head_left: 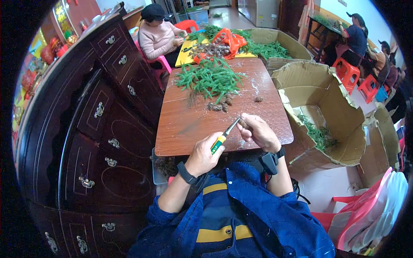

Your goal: The person assembles decorative branches by attaching pinecones to green sprigs. They use pliers to trim the wire on the pinecones and then twist the wire around the sprigs to secure them.

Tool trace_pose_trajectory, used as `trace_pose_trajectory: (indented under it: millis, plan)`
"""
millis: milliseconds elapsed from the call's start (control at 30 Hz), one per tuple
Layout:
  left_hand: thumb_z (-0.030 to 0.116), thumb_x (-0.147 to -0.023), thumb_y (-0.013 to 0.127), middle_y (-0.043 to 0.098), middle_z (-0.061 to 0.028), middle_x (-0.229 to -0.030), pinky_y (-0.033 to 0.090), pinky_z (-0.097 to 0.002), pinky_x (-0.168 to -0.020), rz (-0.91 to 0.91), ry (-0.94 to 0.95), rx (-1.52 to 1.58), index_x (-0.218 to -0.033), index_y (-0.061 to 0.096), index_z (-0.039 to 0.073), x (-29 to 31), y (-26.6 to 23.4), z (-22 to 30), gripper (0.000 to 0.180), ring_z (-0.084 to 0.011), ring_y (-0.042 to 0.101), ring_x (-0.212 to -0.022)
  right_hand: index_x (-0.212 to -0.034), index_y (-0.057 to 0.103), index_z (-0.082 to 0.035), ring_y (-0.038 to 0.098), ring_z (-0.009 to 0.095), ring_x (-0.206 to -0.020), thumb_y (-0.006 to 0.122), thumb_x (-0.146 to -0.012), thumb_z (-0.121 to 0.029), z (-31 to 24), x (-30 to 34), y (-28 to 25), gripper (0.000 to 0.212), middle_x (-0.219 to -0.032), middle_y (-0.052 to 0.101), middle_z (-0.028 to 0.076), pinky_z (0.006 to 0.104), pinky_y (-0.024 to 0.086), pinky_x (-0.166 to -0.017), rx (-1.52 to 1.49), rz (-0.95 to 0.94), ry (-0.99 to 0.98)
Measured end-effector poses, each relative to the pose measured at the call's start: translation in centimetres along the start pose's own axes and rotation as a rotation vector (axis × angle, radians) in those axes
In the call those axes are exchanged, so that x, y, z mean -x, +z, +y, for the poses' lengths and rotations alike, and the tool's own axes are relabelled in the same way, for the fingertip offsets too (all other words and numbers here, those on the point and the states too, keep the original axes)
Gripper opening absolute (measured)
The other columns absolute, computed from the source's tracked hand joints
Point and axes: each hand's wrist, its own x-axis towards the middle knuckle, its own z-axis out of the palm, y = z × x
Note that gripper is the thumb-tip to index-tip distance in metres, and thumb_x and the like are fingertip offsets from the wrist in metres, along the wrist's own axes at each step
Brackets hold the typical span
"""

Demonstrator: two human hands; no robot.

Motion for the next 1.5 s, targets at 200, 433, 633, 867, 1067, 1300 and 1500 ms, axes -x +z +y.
trace_pose_trajectory:
  millis: [200, 433, 633, 867, 1067, 1300, 1500]
  plan:
    - [0.011, -0.09, 0.066, 0.066, -0.0213, -0.086, 0.052, -0.0411, -0.071, -0.008, -0.052, -0.015, -0.122, 0.058, 0.001, 0.3, 0.3, -1.0, 0.034, -0.038, 0.068, -0.082, -0.094, 0.065, -0.004, 0.057, 0.007, -0.064, 0.053, -0.106, -0.036, -0.1, -0.4, 2.3, 0.035, -0.072, 0.062, -0.001, 0.0229, 0.047, -0.059, 0.253, 0.243, -0.097]
    - [0.014, -0.091, 0.065, 0.066, -0.0196, -0.083, 0.052, -0.0411, -0.07, -0.007, -0.084, 0.035, -0.123, 0.058, 0.001, 0.5, 0.5, -1.6, 0.035, -0.0353, 0.068, -0.078, -0.094, 0.064, -0.004, 0.06, 0.008, -0.066, 0.055, -0.105, -0.034, 0.6, -0.7, 2.6, 0.034, -0.077, 0.065, 0.002, 0.0236, 0.05, -0.062, 0.602, 0.385, -0.267]
    - [0.017, -0.091, 0.066, 0.066, -0.0206, -0.086, 0.052, -0.0415, -0.073, -0.039, -0.116, 0.039, -0.124, 0.058, 0.001, 0.6, 0.2, -1.7, 0.038, -0.0353, 0.068, -0.081, -0.094, 0.066, -0.002, 0.061, 0.01, -0.065, 0.055, -0.105, -0.029, 0.8, -0.5, 1.6, 0.031, -0.078, 0.067, 0.003, 0.0261, 0.051, -0.06, 0.525, 0.307, -0.133]
    - [0.021, -0.089, 0.069, 0.067, -0.0202, -0.099, 0.052, -0.0421, -0.081, -0.102, -0.166, 0.082, -0.13, 0.054, 0.003, 0.7, 0.2, -3.9, 0.047, -0.0375, 0.067, -0.094, -0.095, 0.066, -0.002, 0.062, 0.011, -0.068, 0.057, -0.103, -0.028, 1.7, -1.2, 1.9, 0.028, -0.079, 0.067, 0.003, 0.0278, 0.051, -0.063, 0.566, 0.426, -0.236]
    - [0.027, -0.083, 0.074, 0.066, -0.0198, -0.106, 0.052, -0.0473, -0.085, -0.146, -0.039, -0.296, -0.128, 0.055, 0.004, 1.4, 0.0, -4.7, 0.054, -0.0394, 0.065, -0.099, -0.1, 0.07, -0.006, 0.067, 0.024, -0.075, 0.069, -0.092, -0.027, 4.3, -2.1, -1.1, 0.022, -0.081, 0.069, 0.01, 0.0371, 0.054, -0.072, 1.191, 0.788, -0.434]
    - [0.033, -0.08, 0.077, 0.064, -0.0178, -0.107, 0.049, -0.049, -0.088, -0.213, -0.001, -0.481, -0.124, 0.058, 0.006, 1.3, 2.2, -5.0, 0.056, -0.0369, 0.062, -0.103, -0.103, 0.072, -0.011, 0.068, 0.034, -0.088, 0.073, -0.088, -0.031, 4.5, -4.1, -3.6, 0.025, -0.094, 0.07, 0.016, 0.0438, 0.053, -0.079, 1.395, 0.906, -0.153]
    - [0.036, -0.08, 0.076, 0.061, -0.0166, -0.111, 0.045, -0.0544, -0.093, -0.253, 0.063, -0.457, -0.116, 0.061, 0.008, 1.2, 3.6, -6.3, 0.048, -0.0351, 0.057, -0.112, -0.102, 0.072, -0.012, 0.067, 0.037, -0.092, 0.071, -0.088, -0.033, 7.1, -5.2, -3.9, 0.025, -0.1, 0.068, 0.017, 0.047, 0.053, -0.081, 1.461, 0.932, -0.019]
